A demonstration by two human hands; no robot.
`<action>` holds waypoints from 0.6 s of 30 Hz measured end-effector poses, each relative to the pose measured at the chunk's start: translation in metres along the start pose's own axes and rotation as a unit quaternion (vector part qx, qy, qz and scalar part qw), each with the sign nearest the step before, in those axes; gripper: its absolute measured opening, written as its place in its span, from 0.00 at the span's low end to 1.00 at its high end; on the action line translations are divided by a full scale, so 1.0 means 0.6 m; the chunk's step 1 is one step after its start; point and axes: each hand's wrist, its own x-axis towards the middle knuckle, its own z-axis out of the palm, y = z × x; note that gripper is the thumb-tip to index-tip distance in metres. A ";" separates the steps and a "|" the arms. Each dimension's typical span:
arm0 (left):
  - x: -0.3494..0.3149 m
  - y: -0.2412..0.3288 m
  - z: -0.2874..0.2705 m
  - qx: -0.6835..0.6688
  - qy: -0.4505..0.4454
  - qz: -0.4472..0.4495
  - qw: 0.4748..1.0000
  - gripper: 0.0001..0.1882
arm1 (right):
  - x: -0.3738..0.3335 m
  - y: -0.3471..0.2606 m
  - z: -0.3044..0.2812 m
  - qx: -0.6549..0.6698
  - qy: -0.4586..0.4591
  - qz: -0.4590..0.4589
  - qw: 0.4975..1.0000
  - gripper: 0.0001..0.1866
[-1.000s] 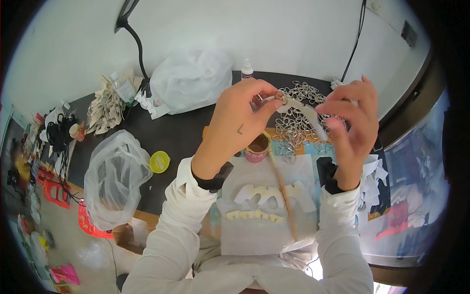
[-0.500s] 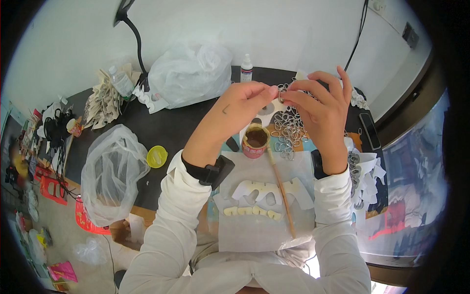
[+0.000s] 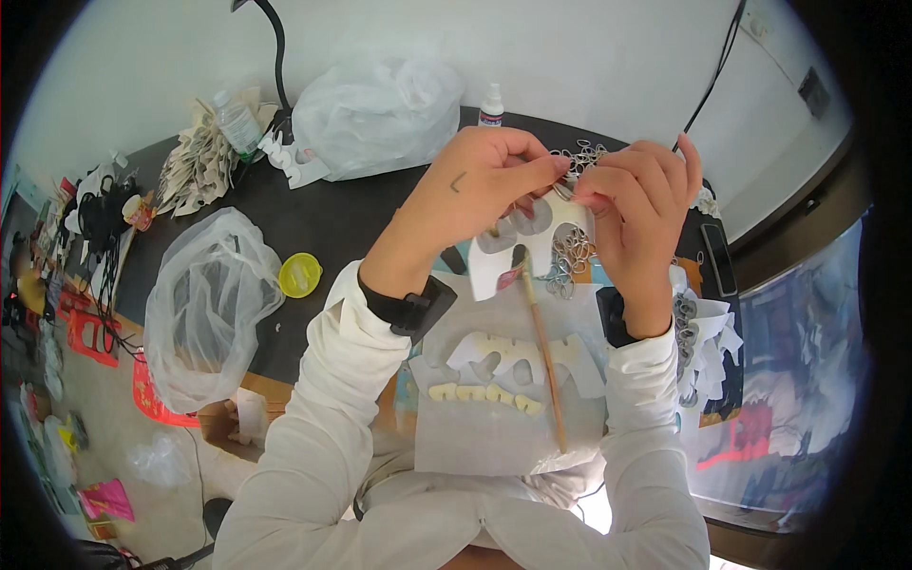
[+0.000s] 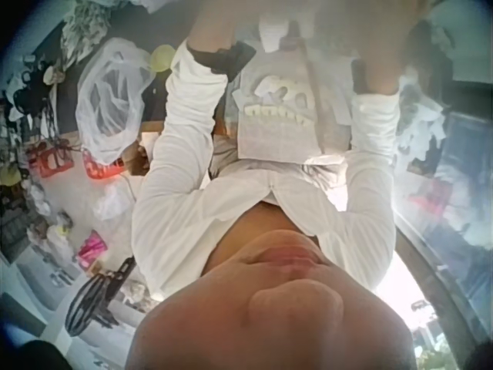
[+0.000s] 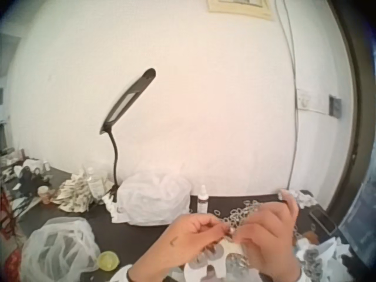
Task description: Applying glue to shoe components using a brush and assembling parts.
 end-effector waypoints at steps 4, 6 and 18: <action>-0.017 0.021 0.003 0.014 0.026 0.020 0.999 0.13 | -0.015 -0.006 -0.008 -0.033 0.058 -0.057 0.996 0.07; -0.026 0.029 0.007 -0.002 0.035 0.043 0.998 0.13 | -0.022 0.000 -0.010 -0.041 0.079 -0.069 0.994 0.07; -0.022 0.009 0.039 0.006 0.143 0.147 0.979 0.08 | 0.001 -0.001 -0.015 0.001 0.004 0.030 1.000 0.10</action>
